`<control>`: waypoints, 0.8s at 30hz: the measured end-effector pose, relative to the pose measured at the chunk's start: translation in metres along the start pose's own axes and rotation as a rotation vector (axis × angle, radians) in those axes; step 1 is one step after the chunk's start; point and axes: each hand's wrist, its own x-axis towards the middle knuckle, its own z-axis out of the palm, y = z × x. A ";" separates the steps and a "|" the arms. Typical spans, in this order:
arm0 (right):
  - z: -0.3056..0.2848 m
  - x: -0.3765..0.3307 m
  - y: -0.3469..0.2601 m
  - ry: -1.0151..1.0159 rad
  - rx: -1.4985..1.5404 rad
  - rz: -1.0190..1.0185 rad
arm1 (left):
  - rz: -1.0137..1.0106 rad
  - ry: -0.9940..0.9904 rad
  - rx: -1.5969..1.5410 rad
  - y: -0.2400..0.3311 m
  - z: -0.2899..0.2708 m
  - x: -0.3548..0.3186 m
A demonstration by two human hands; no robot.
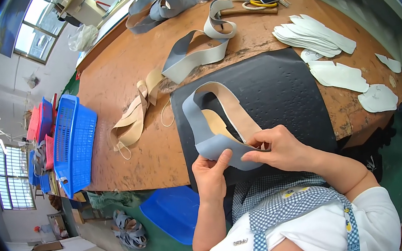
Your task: Manually aligning and assembling leather shoe upper components on a workbench.
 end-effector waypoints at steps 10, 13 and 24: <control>0.011 0.000 0.010 0.092 0.026 0.008 | 0.016 0.018 -0.071 -0.001 0.000 0.001; 0.014 -0.003 0.013 0.108 -0.037 -0.054 | -0.004 0.028 -0.105 0.007 -0.005 0.009; 0.015 -0.005 0.016 0.140 -0.069 -0.112 | 0.036 0.064 -0.020 0.000 -0.014 0.015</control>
